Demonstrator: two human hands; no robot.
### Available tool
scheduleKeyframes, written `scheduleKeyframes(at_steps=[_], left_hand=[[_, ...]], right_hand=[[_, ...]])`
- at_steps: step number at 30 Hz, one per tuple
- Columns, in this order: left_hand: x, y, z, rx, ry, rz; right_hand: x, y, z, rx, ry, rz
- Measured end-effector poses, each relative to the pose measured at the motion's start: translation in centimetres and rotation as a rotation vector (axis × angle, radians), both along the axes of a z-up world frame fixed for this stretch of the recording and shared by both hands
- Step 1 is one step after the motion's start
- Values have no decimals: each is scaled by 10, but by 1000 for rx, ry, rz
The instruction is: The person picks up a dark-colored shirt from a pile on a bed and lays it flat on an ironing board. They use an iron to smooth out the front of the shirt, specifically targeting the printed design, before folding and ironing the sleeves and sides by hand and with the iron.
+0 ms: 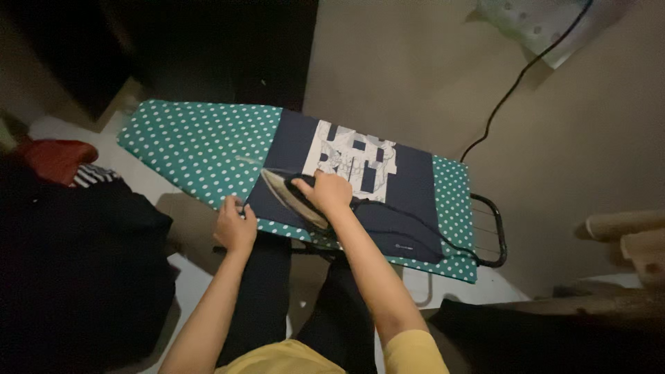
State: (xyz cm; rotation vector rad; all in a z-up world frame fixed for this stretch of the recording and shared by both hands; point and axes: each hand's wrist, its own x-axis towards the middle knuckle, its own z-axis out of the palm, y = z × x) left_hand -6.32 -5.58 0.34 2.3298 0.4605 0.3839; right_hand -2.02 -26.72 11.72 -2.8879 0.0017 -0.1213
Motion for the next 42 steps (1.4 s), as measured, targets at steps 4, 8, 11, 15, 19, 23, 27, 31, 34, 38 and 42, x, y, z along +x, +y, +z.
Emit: scheduleKeyframes(at_steps=[4,8,11,15,19,23,27,31,34,38,42], left_hand=[[3,-12,9,82,-189,-34],[14,-51,16,170,-277,-197],[26,-100,9,178,-357,-402],[29,-157,6,288,-303,-626],[25,-165,13,366,-135,-783],[27,-167,15,470,-78,-802],[28,-165,19,434,-22,-824],[27,-160,22,372,-22,-842],[33,-161,17,381,42,-848],[43,-173,7,294,37,-767],[55,-196,5,215,-84,-707]], right_hand=[[-22,-34,3,1,92,71],[-52,-90,11,-74,235,-223],[-73,-154,9,-68,134,-442],[-96,-232,-4,-101,178,-723],[-97,-274,-24,-5,245,-764],[-63,-273,-44,134,258,-535],[-28,-219,-41,122,171,-355],[8,-196,-21,32,180,-500],[31,-219,-20,-9,134,-611],[42,-269,-37,22,123,-734],[18,-295,-51,40,181,-684]])
